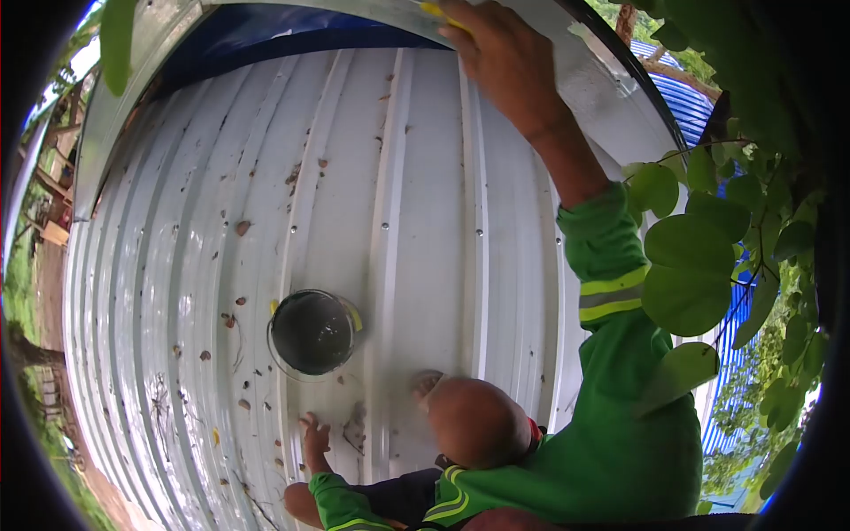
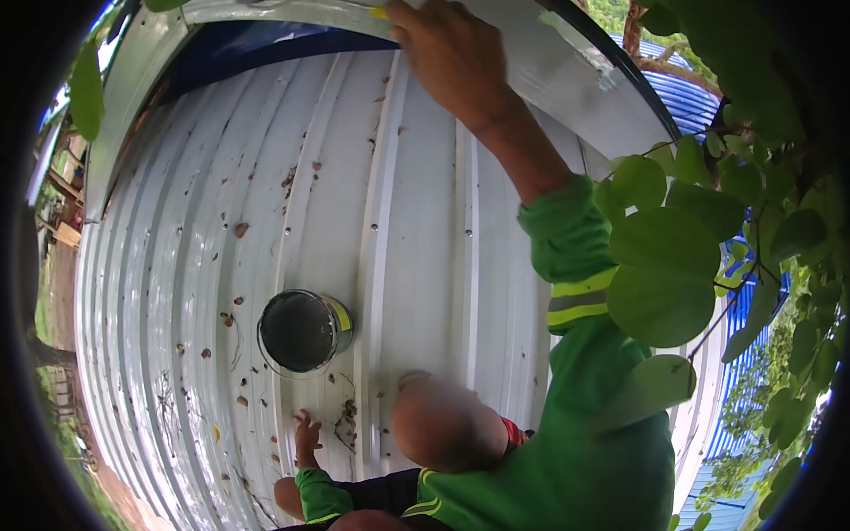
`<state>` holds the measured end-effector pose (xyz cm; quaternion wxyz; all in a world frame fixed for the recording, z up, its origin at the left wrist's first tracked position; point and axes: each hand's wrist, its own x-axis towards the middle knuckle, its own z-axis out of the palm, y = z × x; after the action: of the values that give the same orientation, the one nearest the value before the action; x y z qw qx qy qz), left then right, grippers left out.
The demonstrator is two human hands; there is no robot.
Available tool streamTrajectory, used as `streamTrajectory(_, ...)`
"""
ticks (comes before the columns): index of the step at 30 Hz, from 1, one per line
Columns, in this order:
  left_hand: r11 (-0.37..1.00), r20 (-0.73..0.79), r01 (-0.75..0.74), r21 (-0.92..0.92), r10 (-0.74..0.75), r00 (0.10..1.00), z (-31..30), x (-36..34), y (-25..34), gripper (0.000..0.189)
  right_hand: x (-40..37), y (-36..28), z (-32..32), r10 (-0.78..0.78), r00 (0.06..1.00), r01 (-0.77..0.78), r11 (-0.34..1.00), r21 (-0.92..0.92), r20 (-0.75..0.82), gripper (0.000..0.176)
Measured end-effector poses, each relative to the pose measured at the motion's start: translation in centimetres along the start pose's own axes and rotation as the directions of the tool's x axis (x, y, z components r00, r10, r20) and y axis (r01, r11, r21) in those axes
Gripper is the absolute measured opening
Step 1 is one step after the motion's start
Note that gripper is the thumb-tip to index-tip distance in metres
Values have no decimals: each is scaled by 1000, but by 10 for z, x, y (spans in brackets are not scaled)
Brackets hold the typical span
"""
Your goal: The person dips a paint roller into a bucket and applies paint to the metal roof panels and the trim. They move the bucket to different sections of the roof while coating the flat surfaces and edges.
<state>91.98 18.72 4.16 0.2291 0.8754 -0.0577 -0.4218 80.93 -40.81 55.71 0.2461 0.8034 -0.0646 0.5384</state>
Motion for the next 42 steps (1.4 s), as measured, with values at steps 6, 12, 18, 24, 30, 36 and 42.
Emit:
streamTrajectory(6,999,30,18,-30,-17,999,-2,14,-9,78,-80,65,-62,60,989,-52,997,-64,136,35)
streamTrajectory(12,994,66,56,-92,-50,997,-5,15,-11,77,-210,116,-210,375,855,-283,916,-284,358,34)
streamTrajectory(18,994,78,68,-82,-61,995,-4,19,-13,78,-251,130,-251,377,840,-255,909,-328,391,35)
streamTrajectory(24,985,64,64,-158,-55,996,-3,18,-18,77,-202,107,-195,319,872,-271,946,-177,371,32)
streamTrajectory(30,987,51,36,-159,-28,998,-5,23,-26,74,-261,131,-224,381,852,-269,907,-323,359,33)
streamTrajectory(36,994,66,44,-100,-38,997,-6,38,-39,75,-337,152,-274,529,784,-354,810,-467,324,33)
streamTrajectory(42,990,56,40,-133,-33,998,-5,26,-20,75,-282,102,-190,411,865,-356,907,-225,288,24)
